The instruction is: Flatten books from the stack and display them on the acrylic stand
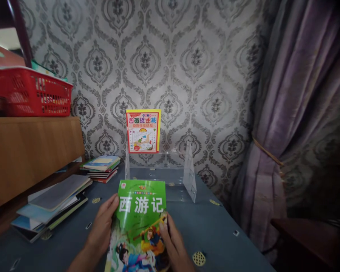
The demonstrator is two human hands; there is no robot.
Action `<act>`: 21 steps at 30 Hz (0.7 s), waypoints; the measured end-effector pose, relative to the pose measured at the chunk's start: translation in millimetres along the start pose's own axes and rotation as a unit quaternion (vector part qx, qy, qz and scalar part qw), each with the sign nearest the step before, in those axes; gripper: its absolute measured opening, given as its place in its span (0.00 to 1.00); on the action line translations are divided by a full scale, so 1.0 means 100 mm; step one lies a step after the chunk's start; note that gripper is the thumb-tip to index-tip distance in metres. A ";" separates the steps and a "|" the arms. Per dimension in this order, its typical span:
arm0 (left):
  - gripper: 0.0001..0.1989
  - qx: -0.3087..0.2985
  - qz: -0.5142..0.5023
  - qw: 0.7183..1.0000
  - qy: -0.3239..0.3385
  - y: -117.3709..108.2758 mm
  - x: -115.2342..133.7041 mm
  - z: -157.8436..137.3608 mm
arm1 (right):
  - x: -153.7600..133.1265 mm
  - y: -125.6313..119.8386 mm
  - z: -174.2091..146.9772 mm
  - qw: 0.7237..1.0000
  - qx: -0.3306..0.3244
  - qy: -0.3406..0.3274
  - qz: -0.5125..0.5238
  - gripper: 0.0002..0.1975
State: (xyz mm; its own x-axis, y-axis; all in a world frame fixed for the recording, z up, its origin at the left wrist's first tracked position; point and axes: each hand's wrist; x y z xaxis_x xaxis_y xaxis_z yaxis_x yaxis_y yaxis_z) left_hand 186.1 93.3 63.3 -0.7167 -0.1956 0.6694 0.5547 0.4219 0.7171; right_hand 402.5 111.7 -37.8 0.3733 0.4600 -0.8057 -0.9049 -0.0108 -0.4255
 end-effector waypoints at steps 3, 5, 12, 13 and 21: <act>0.17 -0.036 0.005 0.997 0.063 -0.04 0.05 0.10 | -0.26 -0.09 0.27 0.998 -0.027 -0.012 0.048 0.25; 0.20 -0.050 0.018 0.993 0.101 -0.17 0.04 0.20 | -0.34 -0.11 0.36 0.996 -0.050 -0.046 0.065 0.24; 0.26 0.030 0.224 0.958 0.179 -0.80 -0.09 0.27 | -0.09 -0.06 0.18 0.994 -0.067 -0.083 0.001 0.23; 0.28 0.025 0.243 0.951 0.190 -0.84 -0.12 0.24 | -0.08 -0.06 0.18 0.992 -0.085 -0.092 -0.010 0.22; 0.27 -0.184 0.440 0.852 0.218 -0.81 0.10 0.11 | -0.14 -0.31 0.20 0.987 -0.100 -0.095 -0.084 0.24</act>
State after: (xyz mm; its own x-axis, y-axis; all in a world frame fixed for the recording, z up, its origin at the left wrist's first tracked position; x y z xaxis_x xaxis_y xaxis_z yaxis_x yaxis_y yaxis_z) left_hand 129.4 66.6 10.0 0.2247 -0.2920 0.9296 0.9485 0.2843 -0.1399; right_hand 421.3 123.3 -4.5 0.4513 0.6289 -0.6331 -0.7681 -0.0873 -0.6343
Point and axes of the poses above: each hand's wrist, its own z-axis towards the middle knuckle, its own y-axis out of the palm, x = y × z, and after that the axes turned 14 degrees about -z, right-handed
